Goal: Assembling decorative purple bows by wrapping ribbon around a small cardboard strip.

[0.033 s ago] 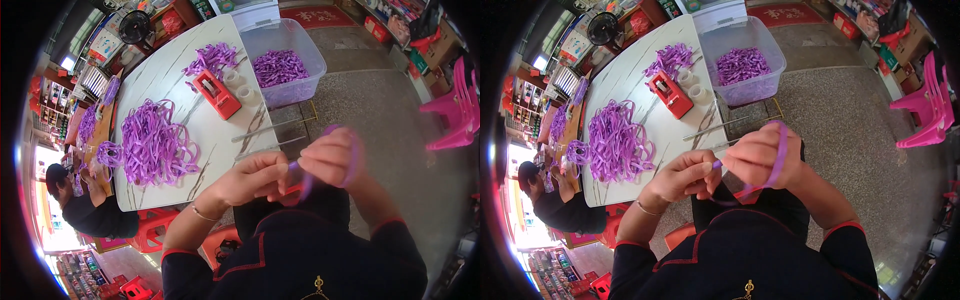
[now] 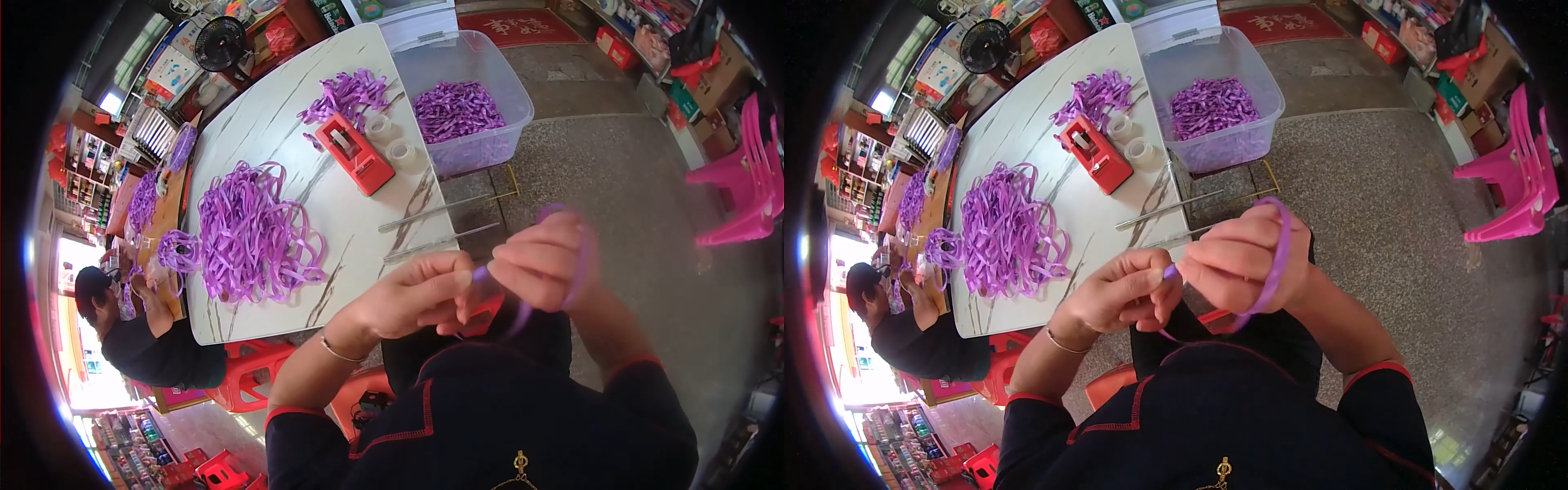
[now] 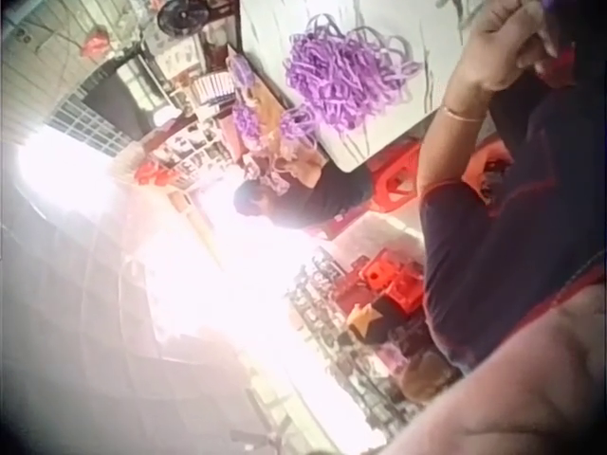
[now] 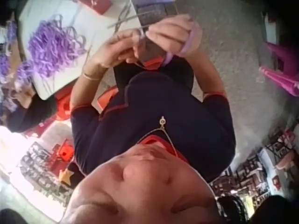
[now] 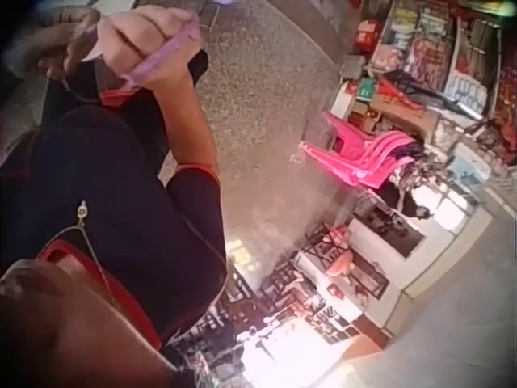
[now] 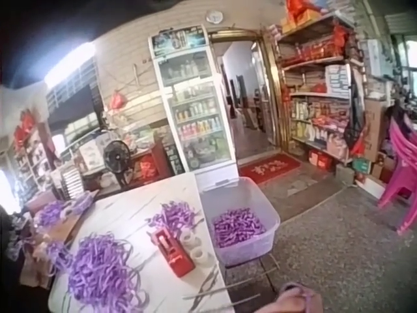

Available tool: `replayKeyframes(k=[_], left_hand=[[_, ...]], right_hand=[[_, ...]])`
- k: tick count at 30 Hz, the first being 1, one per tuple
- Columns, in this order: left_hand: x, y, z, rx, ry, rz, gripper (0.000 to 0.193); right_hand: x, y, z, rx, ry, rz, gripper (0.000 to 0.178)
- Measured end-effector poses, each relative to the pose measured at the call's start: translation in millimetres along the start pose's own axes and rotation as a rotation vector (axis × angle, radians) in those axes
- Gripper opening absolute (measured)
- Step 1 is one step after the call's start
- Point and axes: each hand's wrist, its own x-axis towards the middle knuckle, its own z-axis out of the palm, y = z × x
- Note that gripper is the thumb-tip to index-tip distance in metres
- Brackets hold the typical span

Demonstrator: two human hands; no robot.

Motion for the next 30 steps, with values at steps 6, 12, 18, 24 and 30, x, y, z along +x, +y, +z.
replayKeyframes(k=[6, 12, 18, 24, 30], left_hand=[[1.2, -4.9, 2.4, -0.103, -0.102, 0.146, 0.012], [7.5, -9.7, -4.3, 0.94, 0.028, 0.574, 0.015], [15.1, -10.0, 3.8, 1.161, 0.067, 0.764, 0.02], [14.6, -11.6, 6.9, 1.257, 0.002, 0.754, 0.022], [13.2, -16.2, 4.8, 1.22, -0.045, 0.672, 0.017]], right_hand=[[-21.6, -14.4, -0.6, 0.312, 0.0, 0.466, 0.056], [-60.5, -12.3, -43.3, 1.2, -0.749, 1.437, 0.052], [-37.2, -2.7, -65.0, 1.193, -0.733, 1.339, 0.03], [-14.7, 3.7, -27.2, 1.164, -0.774, 1.242, 0.027], [-16.7, 10.4, -19.4, 1.336, -0.83, 1.371, 0.019]])
